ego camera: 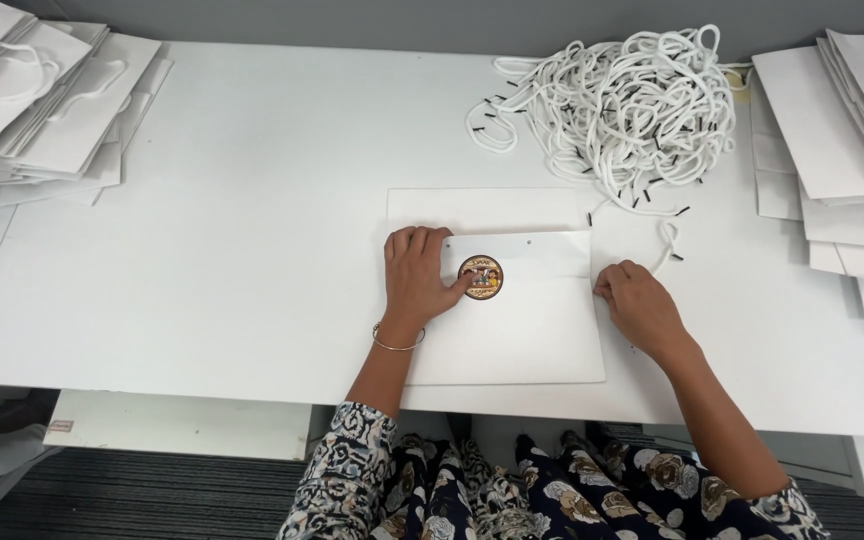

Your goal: Attaching handle ropes to pre-printed white paper bags.

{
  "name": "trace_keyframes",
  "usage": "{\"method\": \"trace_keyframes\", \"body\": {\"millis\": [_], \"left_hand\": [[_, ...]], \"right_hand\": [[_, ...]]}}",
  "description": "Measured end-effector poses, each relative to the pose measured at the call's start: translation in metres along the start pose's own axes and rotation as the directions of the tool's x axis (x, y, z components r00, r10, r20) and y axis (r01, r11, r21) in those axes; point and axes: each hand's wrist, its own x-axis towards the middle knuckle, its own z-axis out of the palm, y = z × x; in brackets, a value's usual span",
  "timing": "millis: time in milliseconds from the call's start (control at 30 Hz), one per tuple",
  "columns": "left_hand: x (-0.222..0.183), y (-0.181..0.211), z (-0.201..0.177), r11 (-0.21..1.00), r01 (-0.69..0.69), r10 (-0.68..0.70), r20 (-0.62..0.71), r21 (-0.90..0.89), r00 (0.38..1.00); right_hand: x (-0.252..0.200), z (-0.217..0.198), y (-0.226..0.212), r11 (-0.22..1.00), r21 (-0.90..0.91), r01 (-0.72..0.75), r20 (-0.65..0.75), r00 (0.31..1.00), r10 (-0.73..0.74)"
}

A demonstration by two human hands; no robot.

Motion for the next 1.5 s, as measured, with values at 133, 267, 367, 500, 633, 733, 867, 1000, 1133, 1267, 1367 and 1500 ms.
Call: {"method": "trace_keyframes", "body": {"millis": [133,267,367,500,633,733,867,1000,1133,1267,1367,1500], "left_hand": [[-0.001,0.0,0.001,1.0,-0.005,0.005,0.005,-0.008,1.0],[-0.001,-0.001,0.002,1.0,-0.008,0.008,0.001,-0.003,1.0],[0.0,-0.001,0.002,1.0,-0.009,0.009,-0.004,-0.008,1.0],[0.0,-0.001,-0.001,1.0,0.003,-0.003,-0.003,-0.028,1.0],[0.001,0.003,-0.004,0.999,0.001,-0.002,-0.009,-0.04,1.0],[0.001,0.0,-0.002,0.998,0.016,-0.016,-0.003,-0.061,1.0],[-0.001,-0.01,0.009,0.994,0.057,-0.059,-0.019,-0.095,0.998],[-0.001,-0.01,0.02,0.989,0.126,-0.13,-0.055,-0.082,0.99],[-0.001,-0.006,0.02,0.987,0.151,-0.155,-0.09,-0.051,0.984],[-0.002,-0.007,0.02,0.986,0.165,-0.168,-0.128,-0.036,0.978],[-0.002,-0.012,0.024,0.976,0.212,-0.216,-0.099,-0.046,0.971],[-0.002,-0.015,0.023,0.964,0.256,-0.26,-0.048,-0.075,0.964]], "right_hand": [[0.004,-0.003,0.019,0.954,0.278,-0.111,0.049,0.994,0.101],[0.013,-0.007,0.006,0.684,0.696,-0.218,0.141,0.976,0.167],[0.025,-0.011,-0.031,0.574,0.794,-0.199,0.17,0.98,0.104],[0.047,0.012,-0.068,0.513,0.847,-0.139,0.162,0.987,0.0],[0.071,0.04,-0.111,0.496,0.866,-0.066,0.088,0.996,-0.02],[0.084,0.061,-0.136,0.529,0.848,0.023,-0.056,0.997,0.046],[0.088,0.081,-0.143,0.616,0.785,0.069,-0.203,0.967,0.151],[0.083,0.085,-0.143,0.668,0.738,0.096,-0.269,0.949,0.161],[0.083,0.085,-0.144,0.679,0.728,0.095,-0.278,0.946,0.165],[0.082,0.08,-0.147,0.684,0.726,0.073,-0.26,0.95,0.174],[0.082,0.079,-0.148,0.689,0.721,0.075,-0.26,0.951,0.168],[0.082,0.085,-0.146,0.7,0.708,0.093,-0.288,0.943,0.167]]}}
